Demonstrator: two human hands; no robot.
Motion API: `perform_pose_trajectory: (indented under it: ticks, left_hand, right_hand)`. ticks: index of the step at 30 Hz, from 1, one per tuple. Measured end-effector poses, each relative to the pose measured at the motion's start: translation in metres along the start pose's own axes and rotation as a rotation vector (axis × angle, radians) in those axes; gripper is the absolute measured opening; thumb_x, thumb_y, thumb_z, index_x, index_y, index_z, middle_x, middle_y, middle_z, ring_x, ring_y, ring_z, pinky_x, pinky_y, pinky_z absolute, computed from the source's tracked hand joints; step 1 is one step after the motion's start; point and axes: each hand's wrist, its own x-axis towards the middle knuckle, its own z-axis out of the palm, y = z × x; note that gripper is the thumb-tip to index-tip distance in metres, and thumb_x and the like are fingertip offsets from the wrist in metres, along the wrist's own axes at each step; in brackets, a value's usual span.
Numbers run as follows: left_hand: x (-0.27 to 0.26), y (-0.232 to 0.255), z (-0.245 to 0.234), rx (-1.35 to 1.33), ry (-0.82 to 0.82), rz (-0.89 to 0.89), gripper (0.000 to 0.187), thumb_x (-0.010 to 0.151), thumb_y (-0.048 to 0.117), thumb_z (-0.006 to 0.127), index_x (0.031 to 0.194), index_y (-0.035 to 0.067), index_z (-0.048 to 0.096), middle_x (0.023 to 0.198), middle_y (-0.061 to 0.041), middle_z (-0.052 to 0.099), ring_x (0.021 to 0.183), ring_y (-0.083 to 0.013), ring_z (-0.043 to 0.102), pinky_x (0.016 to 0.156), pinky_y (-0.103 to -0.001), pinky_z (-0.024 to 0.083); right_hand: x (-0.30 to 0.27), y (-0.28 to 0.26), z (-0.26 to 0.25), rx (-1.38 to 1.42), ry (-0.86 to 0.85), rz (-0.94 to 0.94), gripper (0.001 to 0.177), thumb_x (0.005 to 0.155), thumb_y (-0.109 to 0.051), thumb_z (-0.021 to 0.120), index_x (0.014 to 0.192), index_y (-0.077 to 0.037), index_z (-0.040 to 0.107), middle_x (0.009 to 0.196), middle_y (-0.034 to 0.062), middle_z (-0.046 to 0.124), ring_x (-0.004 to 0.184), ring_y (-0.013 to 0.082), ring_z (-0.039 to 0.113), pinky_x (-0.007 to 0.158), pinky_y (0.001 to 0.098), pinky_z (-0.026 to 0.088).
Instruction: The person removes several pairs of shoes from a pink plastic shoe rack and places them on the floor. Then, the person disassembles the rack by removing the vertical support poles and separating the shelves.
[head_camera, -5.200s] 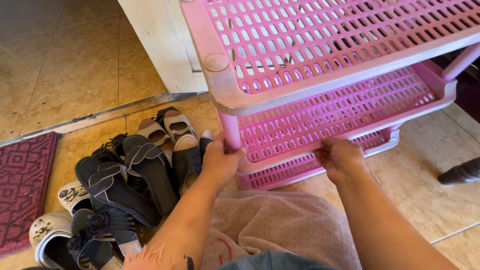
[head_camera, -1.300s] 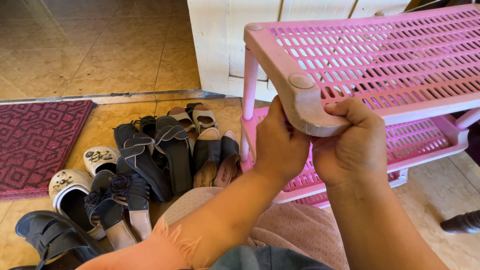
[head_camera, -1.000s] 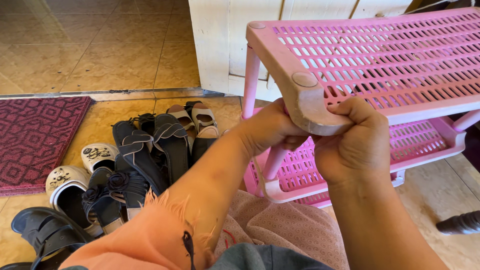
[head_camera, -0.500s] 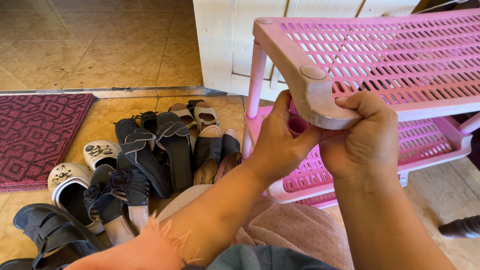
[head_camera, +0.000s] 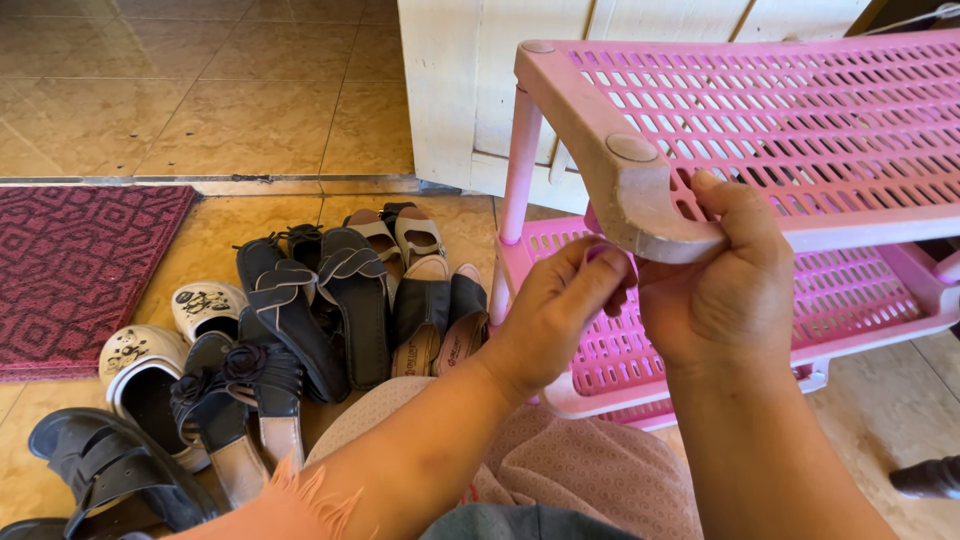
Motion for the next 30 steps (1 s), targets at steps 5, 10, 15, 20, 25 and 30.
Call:
perform_pose_trajectory:
  ticks: [5,10,15,20,25,30]
  left_hand:
    - [-0.010,0.025,-0.007,-0.093,-0.064,-0.063,0.047,0.095,0.021,0.061,0.138,0.003,0.053,0.129,-0.002,0.063,0.122,-0.0099,0.057,0.111,-0.027,0.044]
    - [-0.008,0.027,-0.038,-0.196,-0.044,-0.145,0.038,0.102,0.020,0.055,0.128,-0.008,0.061,0.118,-0.011,0.070,0.112,-0.0175,0.067,0.107,-0.033,0.049]
    - [0.044,0.013,-0.092,0.500,0.548,-0.020,0.030,0.091,0.012,0.059,0.118,0.000,0.062,0.103,-0.010,0.069,0.091,-0.0215,0.068,0.087,-0.040,0.057]
    - [0.121,0.020,-0.107,1.174,0.633,0.496,0.044,0.094,0.020,0.073,0.126,-0.003,0.054,0.121,-0.026,0.065,0.111,-0.0400,0.064,0.091,-0.043,0.051]
    - [0.169,0.018,-0.103,0.831,0.521,0.237,0.034,0.093,0.027,0.068,0.114,0.004,0.054,0.109,-0.015,0.074,0.103,-0.0293,0.074,0.087,-0.038,0.057]
    - [0.172,0.009,-0.110,0.755,0.495,0.302,0.029,0.094,0.024,0.067,0.114,0.006,0.057,0.110,-0.011,0.075,0.101,-0.0223,0.074,0.087,-0.034,0.058]
  right_hand:
    - [-0.004,0.009,-0.004,-0.032,-0.049,0.031,0.041,0.097,-0.022,0.055,0.127,0.006,0.058,0.122,0.0175,0.065,0.114,0.0298,0.065,0.102,0.0469,0.050]
    - [-0.012,0.007,-0.021,0.122,-0.431,0.029,0.062,0.085,-0.025,0.081,0.138,-0.002,0.056,0.129,0.0113,0.064,0.121,0.0260,0.061,0.106,0.0419,0.046]
    - [0.009,0.020,-0.038,-0.098,-0.304,0.080,0.073,0.083,-0.037,0.082,0.143,-0.013,0.050,0.134,0.0009,0.058,0.127,0.0212,0.055,0.110,0.0427,0.043]
    - [0.030,0.030,-0.049,0.277,-0.376,0.168,0.065,0.094,-0.038,0.077,0.143,-0.003,0.054,0.131,0.0156,0.064,0.118,0.0309,0.063,0.103,0.0493,0.050]
    - [0.012,0.021,-0.049,-0.411,-0.282,0.257,0.053,0.091,-0.027,0.073,0.132,0.000,0.054,0.118,0.0168,0.065,0.107,0.0318,0.068,0.096,0.0513,0.057]
    - [-0.013,-0.071,-0.029,-1.415,-0.733,0.739,0.029,0.093,-0.027,0.069,0.113,-0.008,0.078,0.100,0.0045,0.077,0.092,0.0158,0.072,0.078,0.0308,0.061]
